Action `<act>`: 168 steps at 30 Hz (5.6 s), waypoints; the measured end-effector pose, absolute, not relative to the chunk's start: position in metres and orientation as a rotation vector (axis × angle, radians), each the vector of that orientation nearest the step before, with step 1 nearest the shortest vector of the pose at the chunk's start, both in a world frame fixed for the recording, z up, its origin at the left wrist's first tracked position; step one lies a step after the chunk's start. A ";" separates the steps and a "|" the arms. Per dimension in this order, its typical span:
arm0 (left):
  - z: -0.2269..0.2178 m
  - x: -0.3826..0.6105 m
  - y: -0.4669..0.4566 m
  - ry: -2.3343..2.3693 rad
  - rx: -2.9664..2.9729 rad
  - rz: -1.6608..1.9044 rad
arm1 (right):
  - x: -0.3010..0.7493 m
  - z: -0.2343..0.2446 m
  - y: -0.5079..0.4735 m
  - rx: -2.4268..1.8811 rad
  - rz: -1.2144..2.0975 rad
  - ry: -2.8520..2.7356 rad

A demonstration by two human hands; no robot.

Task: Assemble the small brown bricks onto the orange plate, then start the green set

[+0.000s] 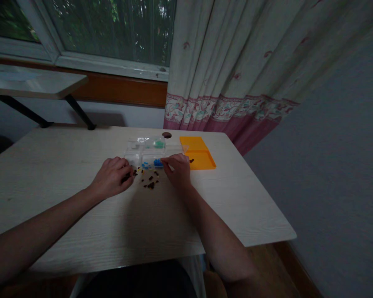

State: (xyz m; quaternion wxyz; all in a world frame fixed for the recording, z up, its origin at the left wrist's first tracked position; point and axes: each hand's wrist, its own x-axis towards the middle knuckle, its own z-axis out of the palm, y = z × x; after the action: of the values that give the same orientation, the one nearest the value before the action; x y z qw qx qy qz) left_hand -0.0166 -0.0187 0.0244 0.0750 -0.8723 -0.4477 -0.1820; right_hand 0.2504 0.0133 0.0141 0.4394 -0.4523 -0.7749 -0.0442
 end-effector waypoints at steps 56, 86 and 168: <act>0.003 -0.013 -0.010 -1.444 -2.869 -1.419 | 0.272 -0.011 0.033 -1.558 -0.126 -1.765; 0.004 -0.007 -0.007 -1.443 -2.937 -1.479 | 0.212 0.014 -0.012 -0.934 0.025 -2.094; 0.001 0.009 -0.017 -1.274 -2.783 -0.594 | 0.239 0.016 0.015 -1.211 -0.063 -1.831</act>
State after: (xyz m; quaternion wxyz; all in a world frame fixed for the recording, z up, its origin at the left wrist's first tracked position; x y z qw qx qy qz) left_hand 0.0090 -0.0167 0.0008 0.0119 -0.8926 -0.4085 -0.1903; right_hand 0.2389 0.0149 0.0156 0.4553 -0.4910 -0.7422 -0.0257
